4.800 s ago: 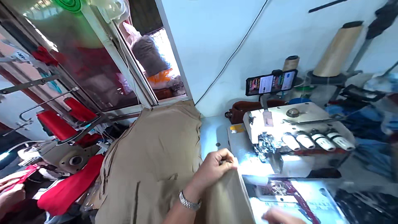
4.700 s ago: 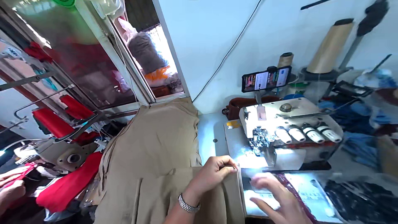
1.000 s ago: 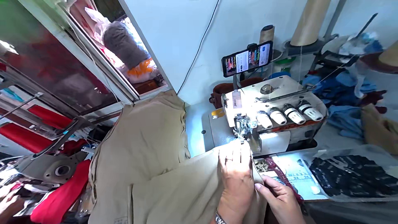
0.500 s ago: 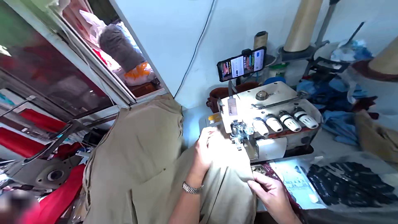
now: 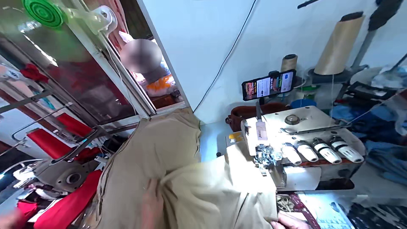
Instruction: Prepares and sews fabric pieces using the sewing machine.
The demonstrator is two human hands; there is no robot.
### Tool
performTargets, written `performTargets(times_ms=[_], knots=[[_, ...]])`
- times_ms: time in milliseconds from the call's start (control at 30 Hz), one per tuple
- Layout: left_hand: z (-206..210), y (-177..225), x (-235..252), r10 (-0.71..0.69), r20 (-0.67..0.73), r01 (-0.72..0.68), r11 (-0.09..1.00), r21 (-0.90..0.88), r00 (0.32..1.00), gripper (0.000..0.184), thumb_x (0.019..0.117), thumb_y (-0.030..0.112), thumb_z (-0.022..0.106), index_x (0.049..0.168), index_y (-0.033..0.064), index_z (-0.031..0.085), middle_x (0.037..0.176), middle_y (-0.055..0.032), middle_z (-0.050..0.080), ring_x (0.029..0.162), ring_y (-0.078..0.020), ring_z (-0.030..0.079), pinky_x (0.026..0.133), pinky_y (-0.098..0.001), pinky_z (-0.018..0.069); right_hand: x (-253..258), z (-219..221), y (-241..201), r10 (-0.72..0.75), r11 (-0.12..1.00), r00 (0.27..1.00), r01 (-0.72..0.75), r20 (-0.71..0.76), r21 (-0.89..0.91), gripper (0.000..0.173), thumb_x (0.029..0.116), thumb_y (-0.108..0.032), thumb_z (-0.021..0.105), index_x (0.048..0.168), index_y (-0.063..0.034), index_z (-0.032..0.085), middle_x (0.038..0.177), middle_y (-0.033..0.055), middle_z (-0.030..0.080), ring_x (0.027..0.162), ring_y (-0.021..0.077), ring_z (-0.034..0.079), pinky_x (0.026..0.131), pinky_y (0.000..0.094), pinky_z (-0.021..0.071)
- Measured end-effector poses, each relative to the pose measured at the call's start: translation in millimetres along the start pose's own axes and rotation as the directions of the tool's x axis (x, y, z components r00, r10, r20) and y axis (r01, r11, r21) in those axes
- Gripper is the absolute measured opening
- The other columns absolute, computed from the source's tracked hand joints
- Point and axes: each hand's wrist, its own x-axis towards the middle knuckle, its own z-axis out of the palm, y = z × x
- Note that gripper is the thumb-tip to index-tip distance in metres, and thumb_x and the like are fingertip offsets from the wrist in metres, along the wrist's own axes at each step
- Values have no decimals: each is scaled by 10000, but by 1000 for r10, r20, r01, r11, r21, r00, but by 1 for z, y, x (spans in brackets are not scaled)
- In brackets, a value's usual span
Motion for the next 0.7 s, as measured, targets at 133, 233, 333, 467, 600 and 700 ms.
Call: performTargets(times_ms=[133, 233, 333, 467, 600, 700], knots=[[18, -2, 80, 16, -18, -16, 999, 37, 1000, 238, 1009, 42, 579, 1193, -83, 665, 1204, -331, 624, 1151, -517, 600, 991, -657, 469, -2, -1, 7, -22, 1000, 1000, 22, 14, 5, 174, 880, 6, 579, 783, 113, 676, 744, 109, 655, 720, 10, 593, 693, 164, 482], [56, -9, 105, -100, 211, 78, 991, 110, 972, 326, 1014, 92, 601, 1318, -23, 633, 1341, -299, 593, 1299, -476, 535, 1115, -610, 401, -1, -1, -2, -18, 1000, 999, 18, 27, -3, 178, 887, 11, 571, 811, 134, 675, 770, 131, 658, 743, 14, 596, 716, 163, 481], [69, -11, 93, -68, 93, 68, 998, 2, 993, 376, 967, 53, 645, 1336, -7, 610, 1370, -316, 552, 1311, -509, 501, 1102, -643, 395, -3, -2, 20, -62, 998, 997, 61, 48, 14, 167, 894, 8, 580, 811, 94, 697, 763, 106, 673, 744, 33, 620, 715, 193, 507], [49, 9, 44, -18, -25, 18, 1000, -7, 1000, 492, 883, 60, 721, 1349, -30, 594, 1455, -359, 457, 1346, -605, 403, 1073, -720, 366, -3, -4, 22, -76, 997, 996, 76, 41, 9, 160, 891, 3, 593, 789, 73, 694, 757, 92, 671, 736, 32, 620, 712, 194, 510], [28, 41, -25, -297, 377, 228, 949, 219, 877, 510, 959, 150, 662, 1404, -65, 537, 1416, -384, 480, 1271, -578, 506, 1034, -671, 440, -1, 1, 27, -131, 991, 991, 131, -21, 11, 189, 898, -51, 589, 754, 26, 683, 739, 60, 658, 729, 26, 617, 693, 189, 508], [44, 29, -54, -313, 359, 223, 936, 271, 879, 365, 990, 84, 569, 1292, -117, 603, 1317, -399, 553, 1163, -576, 590, 976, -680, 478, -1, 2, 33, -132, 990, 991, 134, -30, 38, 209, 917, -71, 575, 747, 0, 673, 733, 43, 642, 713, 34, 603, 665, 193, 498]])
